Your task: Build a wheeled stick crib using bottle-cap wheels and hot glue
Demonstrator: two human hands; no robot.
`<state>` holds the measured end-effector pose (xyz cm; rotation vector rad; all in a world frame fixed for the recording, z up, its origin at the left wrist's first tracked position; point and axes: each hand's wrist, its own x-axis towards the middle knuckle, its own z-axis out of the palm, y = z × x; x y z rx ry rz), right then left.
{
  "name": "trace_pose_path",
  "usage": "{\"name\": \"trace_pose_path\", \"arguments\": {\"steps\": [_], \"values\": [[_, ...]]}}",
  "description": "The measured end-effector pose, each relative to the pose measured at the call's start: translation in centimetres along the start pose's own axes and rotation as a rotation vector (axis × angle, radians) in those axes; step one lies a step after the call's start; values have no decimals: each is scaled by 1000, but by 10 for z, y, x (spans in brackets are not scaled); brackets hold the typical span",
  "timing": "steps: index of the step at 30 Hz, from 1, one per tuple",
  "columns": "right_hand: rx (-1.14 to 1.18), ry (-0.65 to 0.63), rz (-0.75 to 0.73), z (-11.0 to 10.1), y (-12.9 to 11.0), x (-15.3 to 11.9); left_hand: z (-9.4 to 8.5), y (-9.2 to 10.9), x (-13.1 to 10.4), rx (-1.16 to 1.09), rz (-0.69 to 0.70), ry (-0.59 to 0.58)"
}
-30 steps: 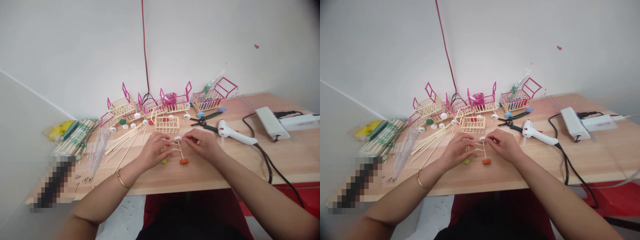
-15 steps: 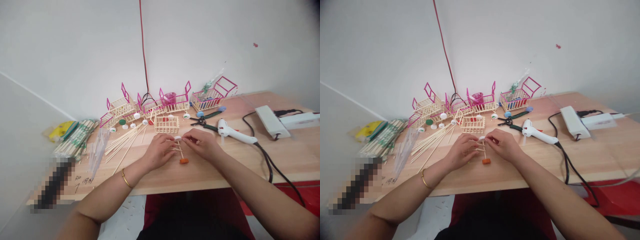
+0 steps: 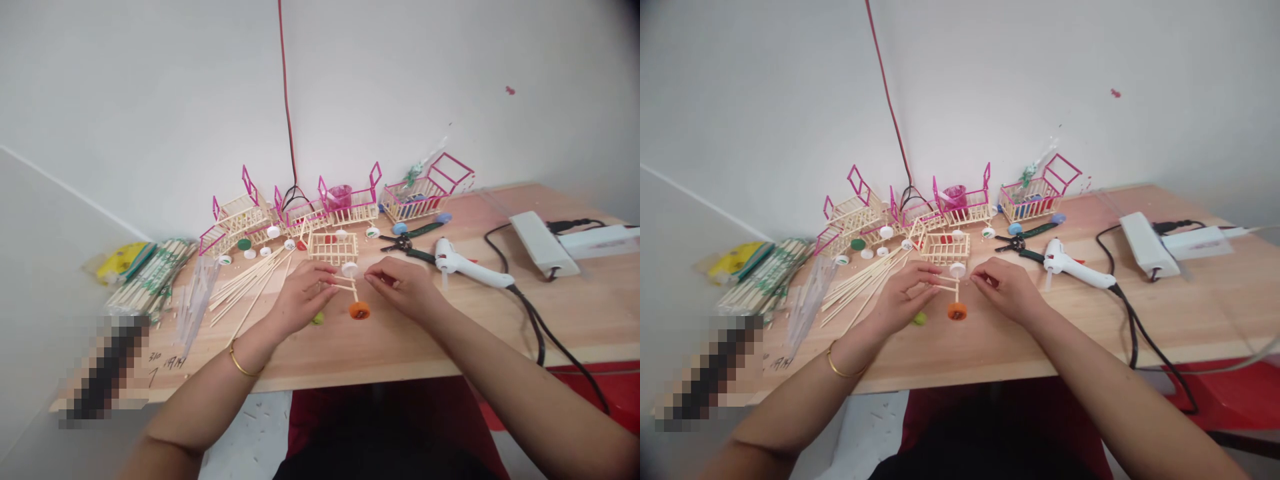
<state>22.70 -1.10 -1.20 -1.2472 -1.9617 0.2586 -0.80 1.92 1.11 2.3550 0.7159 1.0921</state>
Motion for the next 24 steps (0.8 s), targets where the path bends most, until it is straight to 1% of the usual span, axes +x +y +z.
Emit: {"name": "trace_pose_path", "arguments": {"steps": [5, 9, 14, 24], "values": [[-38, -40, -3, 5, 8, 0, -7, 0, 0, 21, -37, 83], [-101, -137, -44, 15, 15, -1, -7, 1, 1, 66, -14, 126], [-204, -245, -45, 21, 17, -2, -7, -4, 0, 106, 4, 151], [-138, -281, -119, 24, 14, 0, -7, -8, 1, 121, 16, 170]]}}
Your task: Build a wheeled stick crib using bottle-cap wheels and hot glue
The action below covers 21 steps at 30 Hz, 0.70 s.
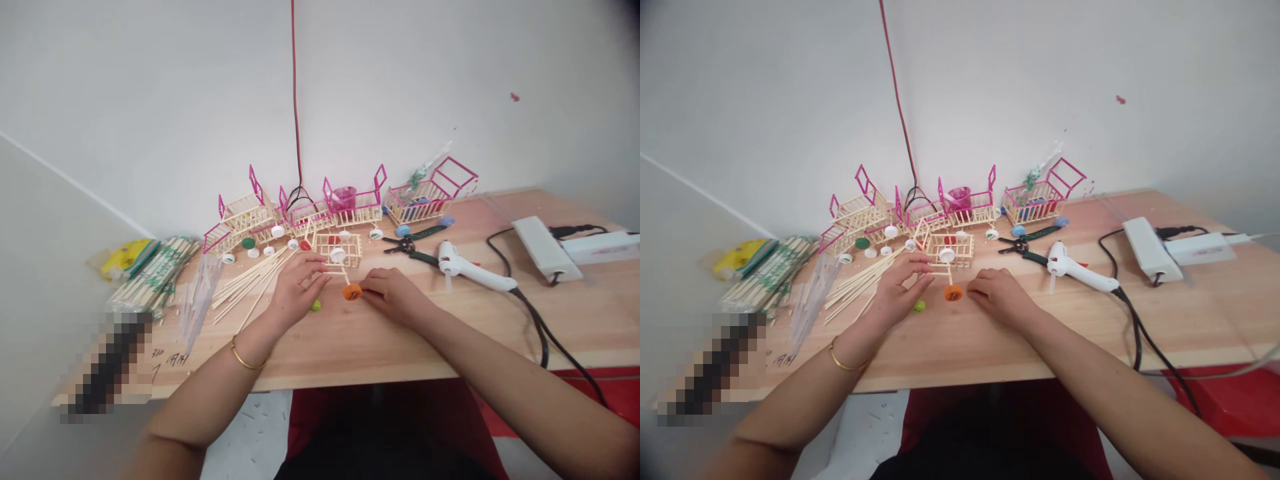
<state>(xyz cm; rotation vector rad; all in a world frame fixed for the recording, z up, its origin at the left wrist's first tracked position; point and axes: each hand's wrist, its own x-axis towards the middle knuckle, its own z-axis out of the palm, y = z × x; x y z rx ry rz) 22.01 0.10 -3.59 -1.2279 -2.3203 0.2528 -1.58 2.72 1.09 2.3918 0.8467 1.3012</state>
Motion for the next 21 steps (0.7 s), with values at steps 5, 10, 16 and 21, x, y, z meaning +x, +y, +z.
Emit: {"name": "trace_pose_path", "arguments": {"steps": [5, 10, 16, 21], "values": [[-11, -15, -2, 1, -7, 1, 1, -2, -1, -9, 1, -9], [-200, -125, 8, -4, -27, -7, 0, -5, -2, -17, 4, -8], [-157, -237, 58, -7, -84, -24, 1, -7, -3, -41, 6, -6], [315, -426, -328, 4, -136, -28, 4, -11, -5, -62, 16, -32]]}}
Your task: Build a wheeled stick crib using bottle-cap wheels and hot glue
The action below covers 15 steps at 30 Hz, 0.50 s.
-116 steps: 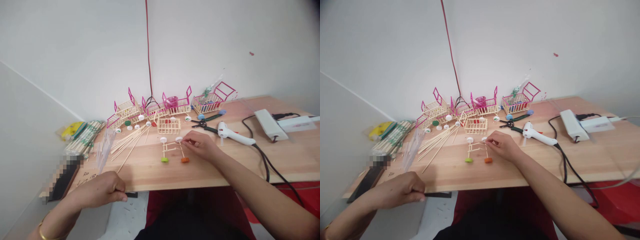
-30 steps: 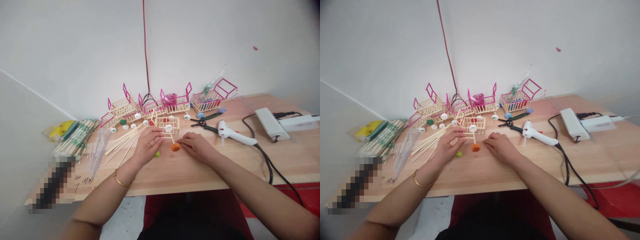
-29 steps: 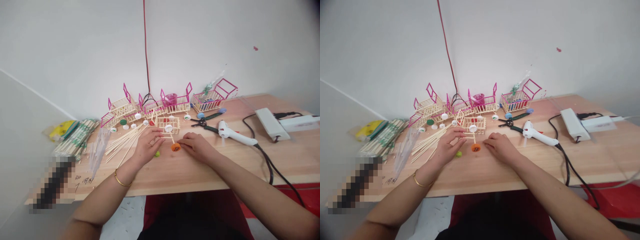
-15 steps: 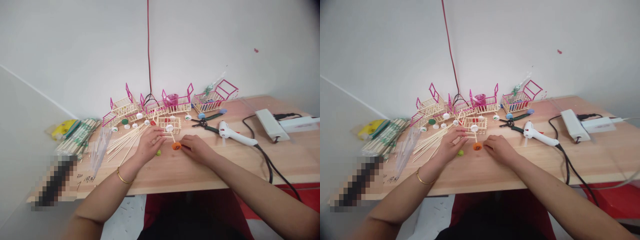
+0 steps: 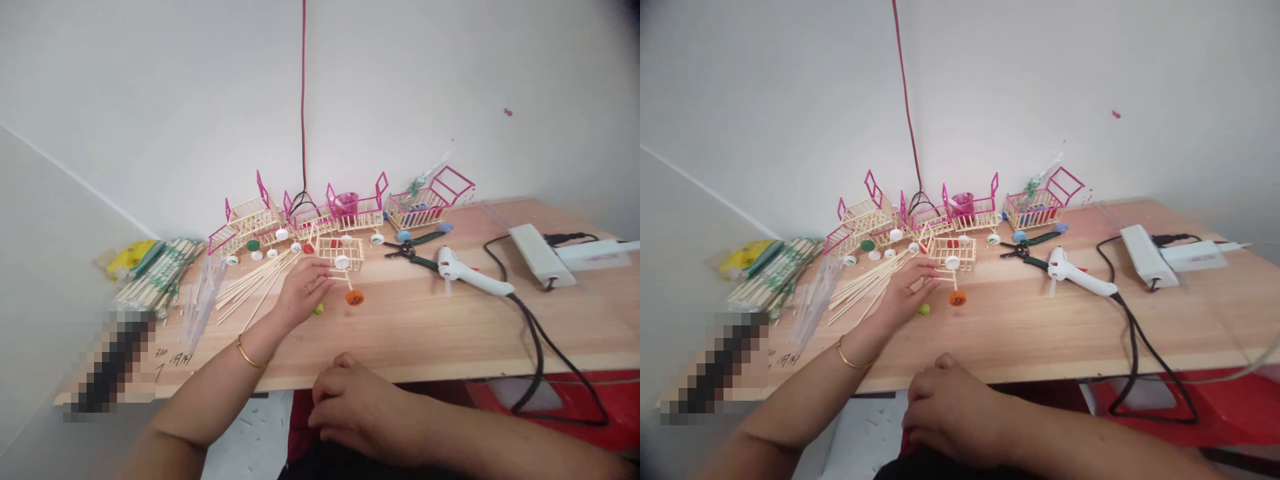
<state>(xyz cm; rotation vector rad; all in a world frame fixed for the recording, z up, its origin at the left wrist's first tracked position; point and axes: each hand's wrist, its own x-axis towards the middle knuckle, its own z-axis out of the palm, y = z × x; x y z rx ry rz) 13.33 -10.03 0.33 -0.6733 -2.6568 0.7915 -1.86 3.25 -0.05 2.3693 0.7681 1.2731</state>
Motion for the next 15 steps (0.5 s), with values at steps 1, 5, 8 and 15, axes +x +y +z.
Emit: {"name": "trace_pose_path", "arguments": {"steps": [1, 5, 8, 15], "values": [[-5, 40, 56, 1, -2, 3, 1, 0, -1, -5, 11, -11], [12, 103, 101, -7, 3, 1, 7, 1, -4, 22, 67, -114], [41, 43, -36, -24, 2, -9, 12, 4, -6, 63, 111, -188], [138, 485, 11, -78, 26, -23, 21, 3, -8, 84, 126, -201]]}}
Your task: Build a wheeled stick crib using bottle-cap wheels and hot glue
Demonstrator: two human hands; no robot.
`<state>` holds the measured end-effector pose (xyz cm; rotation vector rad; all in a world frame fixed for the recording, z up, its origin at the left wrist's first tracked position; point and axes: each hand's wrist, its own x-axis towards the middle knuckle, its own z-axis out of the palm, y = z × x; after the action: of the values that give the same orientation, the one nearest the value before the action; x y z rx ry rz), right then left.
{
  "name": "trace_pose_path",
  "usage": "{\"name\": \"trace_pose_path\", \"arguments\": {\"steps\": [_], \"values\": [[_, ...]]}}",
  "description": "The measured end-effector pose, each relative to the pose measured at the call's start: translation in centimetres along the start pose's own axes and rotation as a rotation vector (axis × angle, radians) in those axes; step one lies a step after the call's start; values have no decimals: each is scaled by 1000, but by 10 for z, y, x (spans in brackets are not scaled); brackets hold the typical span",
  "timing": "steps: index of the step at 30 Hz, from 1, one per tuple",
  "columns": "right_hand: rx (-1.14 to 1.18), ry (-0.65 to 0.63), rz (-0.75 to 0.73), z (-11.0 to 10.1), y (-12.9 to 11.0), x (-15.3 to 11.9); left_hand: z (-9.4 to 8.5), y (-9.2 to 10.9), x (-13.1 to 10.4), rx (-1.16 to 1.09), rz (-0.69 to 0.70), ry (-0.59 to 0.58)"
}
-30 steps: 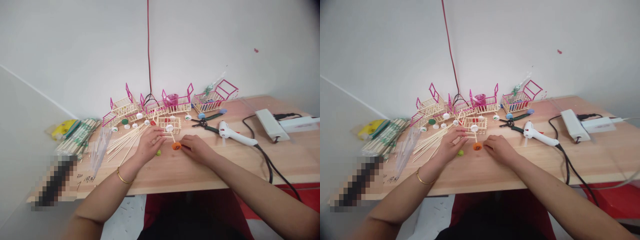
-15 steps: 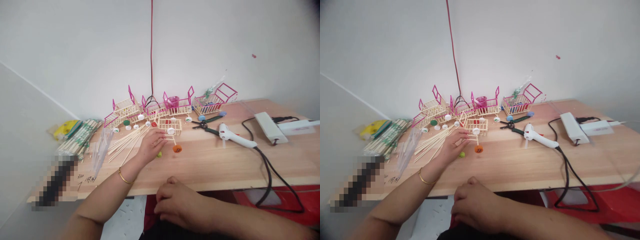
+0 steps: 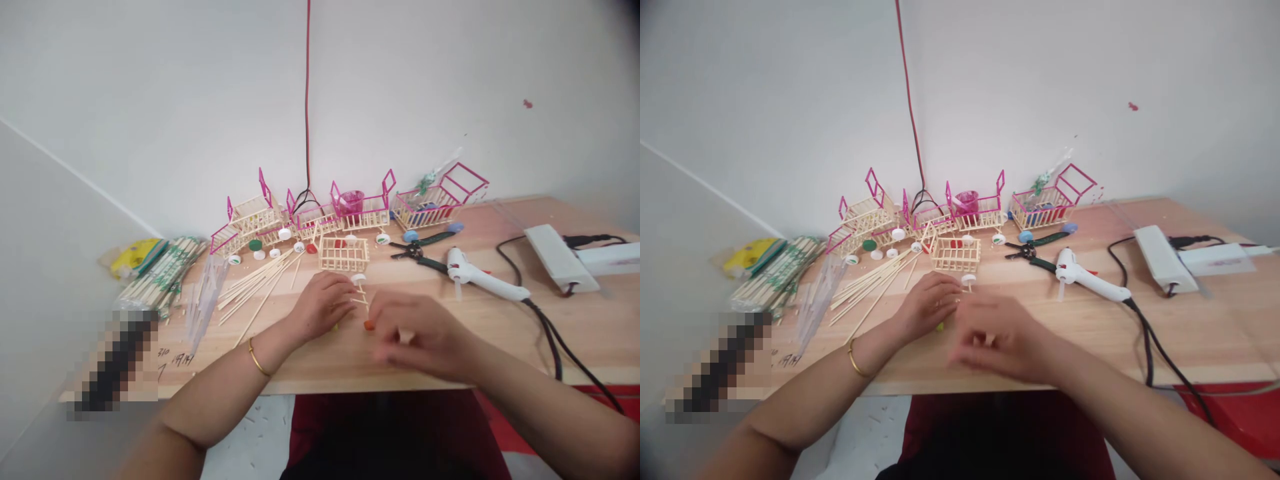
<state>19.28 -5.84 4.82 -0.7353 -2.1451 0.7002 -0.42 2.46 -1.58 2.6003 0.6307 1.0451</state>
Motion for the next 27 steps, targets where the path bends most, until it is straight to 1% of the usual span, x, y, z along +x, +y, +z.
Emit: {"name": "trace_pose_path", "arguments": {"steps": [2, 3, 5, 6, 10, 14, 17, 21, 27], "values": [[-65, 217, 21, -11, 17, 7, 0, -1, 0, 8, -21, -14], [-100, 303, 34, -15, 26, 10, -1, -1, 0, 12, -32, -26], [-159, 394, 62, -18, 44, 13, -2, 0, -1, 14, -51, -42], [-183, 416, 87, -18, 52, 13, -3, 0, -1, 15, -59, -41], [-320, 401, 182, -18, 78, 9, -7, 0, -2, 35, -93, -31], [-415, 362, 252, -22, 90, 6, -9, -1, -3, 43, -133, -70], [-408, 288, 218, -20, 92, 6, -10, -1, -3, 45, -135, -78], [-305, 169, 154, -10, 87, 7, -13, -1, -2, 70, -125, -58], [-218, 67, 128, 3, 81, 6, -15, 0, -2, 123, -113, -119]]}}
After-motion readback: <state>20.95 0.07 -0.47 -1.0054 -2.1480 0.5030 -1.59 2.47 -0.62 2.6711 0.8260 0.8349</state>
